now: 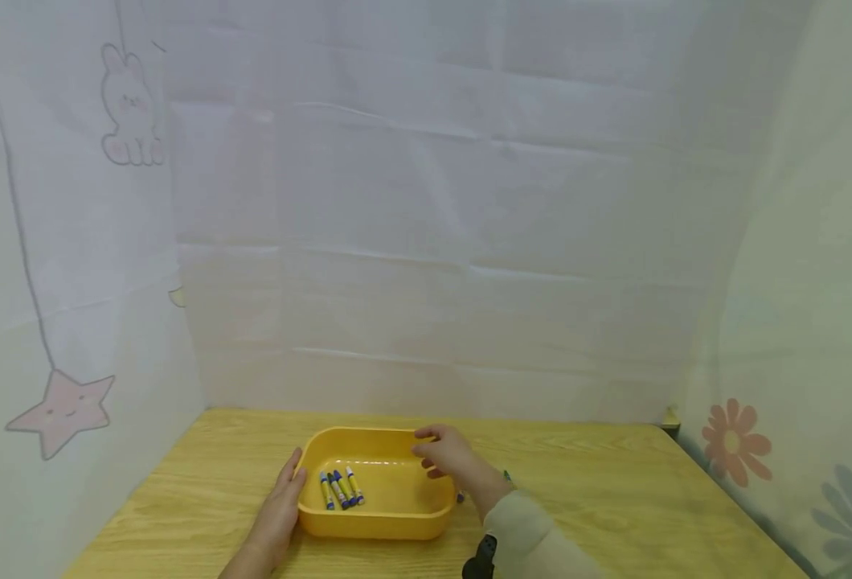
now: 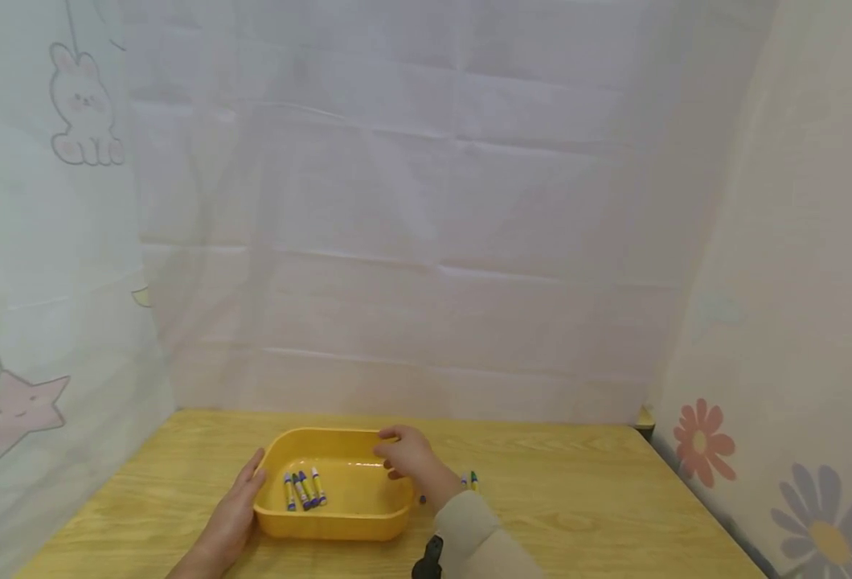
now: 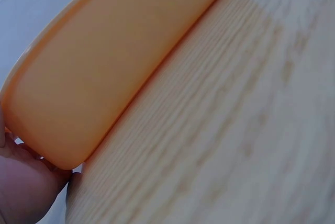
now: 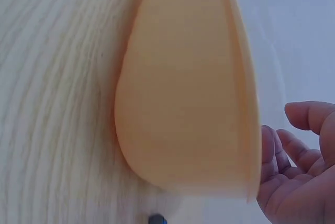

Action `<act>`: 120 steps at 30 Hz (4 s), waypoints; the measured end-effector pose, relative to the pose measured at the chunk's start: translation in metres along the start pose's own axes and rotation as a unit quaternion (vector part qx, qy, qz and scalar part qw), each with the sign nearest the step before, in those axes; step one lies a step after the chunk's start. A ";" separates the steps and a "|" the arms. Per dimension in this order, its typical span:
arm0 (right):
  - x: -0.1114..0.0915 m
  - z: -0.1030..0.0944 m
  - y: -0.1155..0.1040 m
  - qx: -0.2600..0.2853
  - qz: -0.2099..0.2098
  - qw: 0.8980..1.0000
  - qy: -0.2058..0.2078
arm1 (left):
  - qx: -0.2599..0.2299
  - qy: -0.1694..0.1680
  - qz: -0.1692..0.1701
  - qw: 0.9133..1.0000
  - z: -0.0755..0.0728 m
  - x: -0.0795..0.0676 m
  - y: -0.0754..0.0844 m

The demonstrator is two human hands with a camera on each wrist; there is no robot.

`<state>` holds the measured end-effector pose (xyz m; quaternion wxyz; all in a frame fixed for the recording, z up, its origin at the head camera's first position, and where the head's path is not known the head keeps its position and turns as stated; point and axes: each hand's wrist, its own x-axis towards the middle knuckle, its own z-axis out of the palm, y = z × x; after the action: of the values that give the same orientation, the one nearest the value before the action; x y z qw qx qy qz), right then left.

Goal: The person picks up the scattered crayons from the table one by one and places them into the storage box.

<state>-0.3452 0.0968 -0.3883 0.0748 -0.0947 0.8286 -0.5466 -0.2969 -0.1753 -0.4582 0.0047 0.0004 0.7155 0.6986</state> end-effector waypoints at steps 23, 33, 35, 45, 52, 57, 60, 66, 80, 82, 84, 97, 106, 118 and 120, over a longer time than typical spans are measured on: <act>-0.025 -0.084 0.063 0.000 0.060 0.992 0.112 | 0.010 0.002 -0.002 1.000 0.000 0.002 0.000; -0.035 -0.090 0.087 0.000 0.089 0.988 0.129 | 0.018 0.003 -0.003 1.000 0.000 0.002 0.000; -0.036 -0.091 0.091 0.000 0.095 0.987 0.130 | 0.018 0.003 -0.003 1.000 0.001 0.002 0.000; -0.036 -0.090 0.105 -0.030 0.137 0.980 0.144 | 0.022 0.004 -0.005 1.000 0.001 0.001 0.001; -0.035 -0.087 0.110 -0.071 0.128 0.978 0.145 | 0.014 0.003 -0.009 1.000 0.002 0.000 0.004; -0.034 -0.086 0.108 -0.138 0.125 0.972 0.145 | 0.013 0.003 -0.013 1.000 0.002 0.000 0.004; -0.034 -0.086 0.108 -0.144 0.122 0.971 0.150 | 0.013 0.003 -0.014 1.000 0.002 0.000 0.005; -0.032 -0.086 0.112 -0.085 0.122 0.974 0.169 | 0.018 0.004 -0.012 1.000 0.003 -0.001 0.006; -0.026 -0.093 0.086 0.097 0.099 0.981 0.138 | 0.017 0.005 -0.006 1.000 0.001 0.001 0.003; -0.024 -0.092 0.080 0.106 0.094 0.981 0.129 | 0.015 0.006 -0.005 1.000 0.001 0.001 0.003; -0.022 -0.091 0.074 0.113 0.086 0.983 0.119 | 0.014 0.006 -0.006 1.000 0.001 0.000 0.003; -0.007 -0.065 0.044 0.127 0.043 0.989 0.067 | 0.010 0.008 -0.003 1.000 0.001 0.000 0.001; 0.001 -0.038 0.024 0.165 0.024 0.986 -0.005 | 0.012 0.016 -0.002 1.000 0.004 0.000 -0.001; 0.012 0.004 0.011 0.151 0.028 0.988 -0.023 | 0.007 0.019 -0.002 1.000 0.007 -0.001 0.000; 0.013 0.012 0.010 0.144 0.028 0.989 -0.030 | 0.007 0.019 -0.002 1.000 0.008 -0.001 0.000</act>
<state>-0.3557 0.0865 -0.4021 0.1277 -0.0762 0.7411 -0.6548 -0.2961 -0.1674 -0.4587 -0.0080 -0.0142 0.7204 0.6934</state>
